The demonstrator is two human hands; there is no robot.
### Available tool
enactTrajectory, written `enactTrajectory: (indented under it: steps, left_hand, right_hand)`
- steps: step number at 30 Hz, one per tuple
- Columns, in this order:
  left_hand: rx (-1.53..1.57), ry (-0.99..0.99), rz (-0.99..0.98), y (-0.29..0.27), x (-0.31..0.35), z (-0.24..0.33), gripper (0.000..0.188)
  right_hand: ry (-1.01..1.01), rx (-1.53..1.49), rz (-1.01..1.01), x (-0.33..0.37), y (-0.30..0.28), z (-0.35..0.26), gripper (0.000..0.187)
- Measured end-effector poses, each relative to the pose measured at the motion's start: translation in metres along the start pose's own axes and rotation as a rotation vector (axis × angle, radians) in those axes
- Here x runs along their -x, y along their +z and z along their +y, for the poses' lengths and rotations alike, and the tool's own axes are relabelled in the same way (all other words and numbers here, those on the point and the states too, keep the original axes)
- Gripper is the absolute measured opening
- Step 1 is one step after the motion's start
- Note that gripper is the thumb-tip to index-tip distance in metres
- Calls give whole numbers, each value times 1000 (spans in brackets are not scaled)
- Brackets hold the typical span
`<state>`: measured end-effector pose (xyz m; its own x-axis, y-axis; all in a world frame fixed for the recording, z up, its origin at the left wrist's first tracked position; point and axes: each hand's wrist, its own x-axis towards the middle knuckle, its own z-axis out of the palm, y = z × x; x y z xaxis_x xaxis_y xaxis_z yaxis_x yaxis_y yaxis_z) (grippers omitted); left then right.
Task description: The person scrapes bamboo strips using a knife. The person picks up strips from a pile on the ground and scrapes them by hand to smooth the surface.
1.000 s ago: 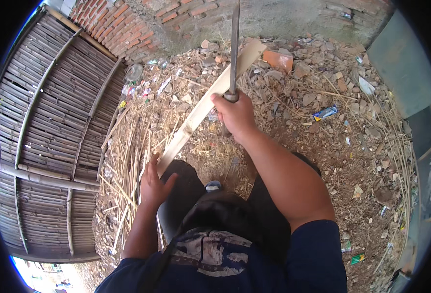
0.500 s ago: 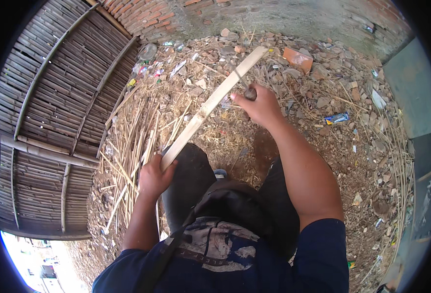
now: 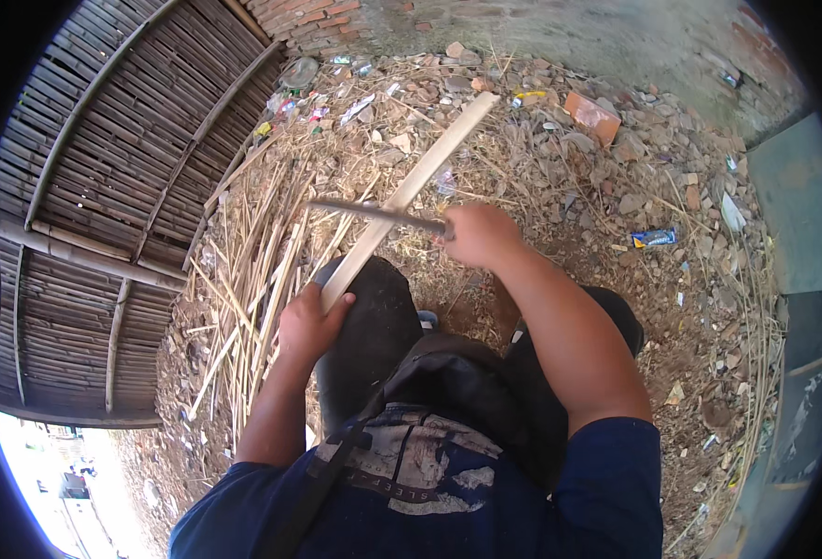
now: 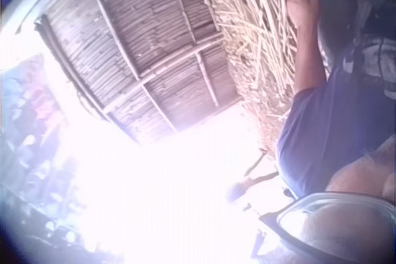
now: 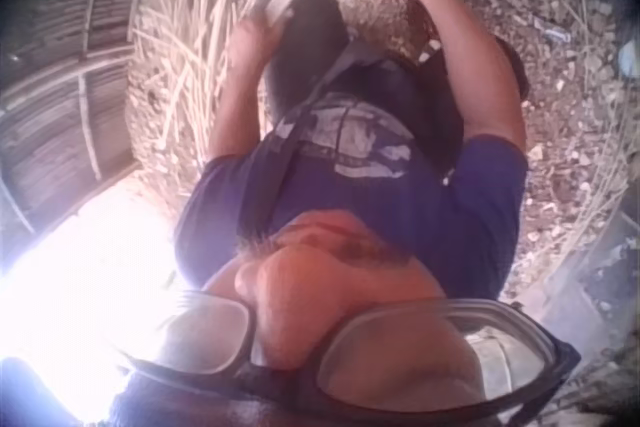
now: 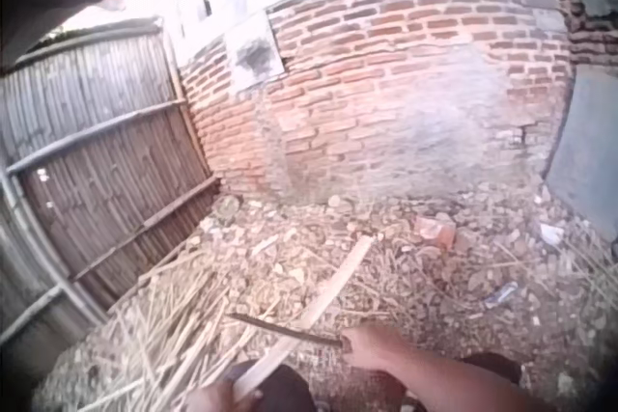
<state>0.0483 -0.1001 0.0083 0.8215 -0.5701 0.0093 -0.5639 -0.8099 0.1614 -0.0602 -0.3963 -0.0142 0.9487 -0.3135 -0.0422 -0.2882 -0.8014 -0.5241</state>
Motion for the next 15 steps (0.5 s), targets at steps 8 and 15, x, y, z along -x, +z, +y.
enactTrajectory:
  steps: [8, 15]
  left_hand:
    - [-17, -8, -66, -10, 1, 4, 63]
    - [-16, -9, -121, -12, -4, 2, 66]
  right_hand:
    - [-57, 111, 15, 8, 3, -22, 18]
    - [96, 81, -13, -6, -5, 3, 26]
